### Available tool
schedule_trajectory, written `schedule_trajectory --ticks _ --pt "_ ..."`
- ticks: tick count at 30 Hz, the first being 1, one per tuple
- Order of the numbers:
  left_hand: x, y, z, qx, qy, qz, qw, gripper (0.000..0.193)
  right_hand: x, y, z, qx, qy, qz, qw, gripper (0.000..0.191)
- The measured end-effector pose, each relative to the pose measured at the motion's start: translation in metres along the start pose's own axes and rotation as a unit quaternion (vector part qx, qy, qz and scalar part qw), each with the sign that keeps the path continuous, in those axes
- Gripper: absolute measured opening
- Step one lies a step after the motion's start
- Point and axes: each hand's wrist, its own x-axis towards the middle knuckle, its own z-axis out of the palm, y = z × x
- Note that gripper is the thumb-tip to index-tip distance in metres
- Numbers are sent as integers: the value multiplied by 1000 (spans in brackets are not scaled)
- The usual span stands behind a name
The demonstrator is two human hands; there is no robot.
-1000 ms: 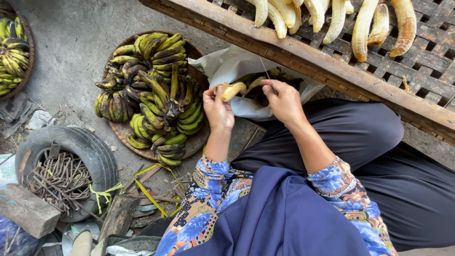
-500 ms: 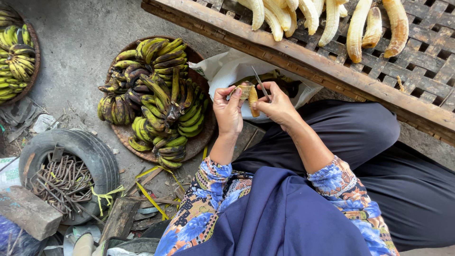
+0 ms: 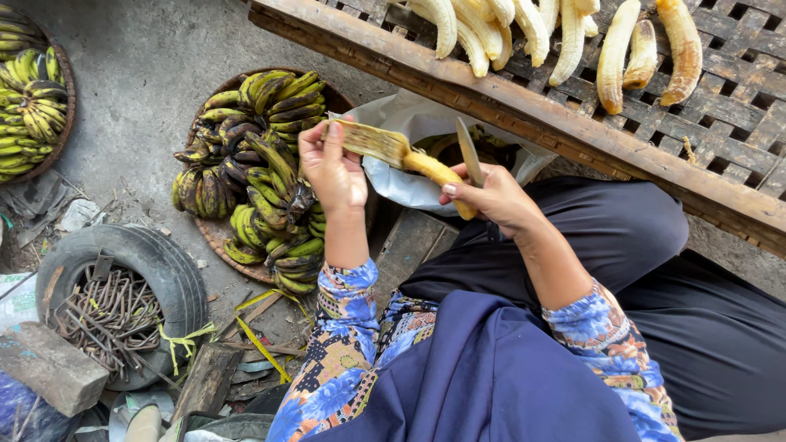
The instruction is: The person sits on the ground and peels green bananas with a knife, cutting the peel and stripping it by hand. They drop the peels into a white sack and place each peeled banana onto a slatted wooden rack beside them, repeating this for many bananas.
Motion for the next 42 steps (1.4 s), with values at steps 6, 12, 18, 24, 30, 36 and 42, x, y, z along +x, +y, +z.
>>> schedule_trajectory --ticks 6,12,18,24,30,36,42 --pt "26 22 -16 32 26 39 998 14 -32 -38 -21 36 47 12 998 44" --pt "12 -49 -27 152 -72 -59 984 15 -59 -86 -84 -4 135 -95 986 34" --pt "-3 -116 -34 615 -162 84 767 29 -29 -83 -181 -318 310 -231 866 29" --pt "-25 -91 -33 638 -253 130 716 42 -5 -10 -241 -390 371 -277 796 30" --pt "2 -27 -64 682 -85 234 688 20 -11 16 -231 -322 414 -281 804 24" --pt "92 43 -143 797 100 125 583 24 1 19 -226 -329 403 -289 804 11" --pt "122 34 -149 873 -45 -50 483 59 4 25 -216 -374 405 -302 778 16"
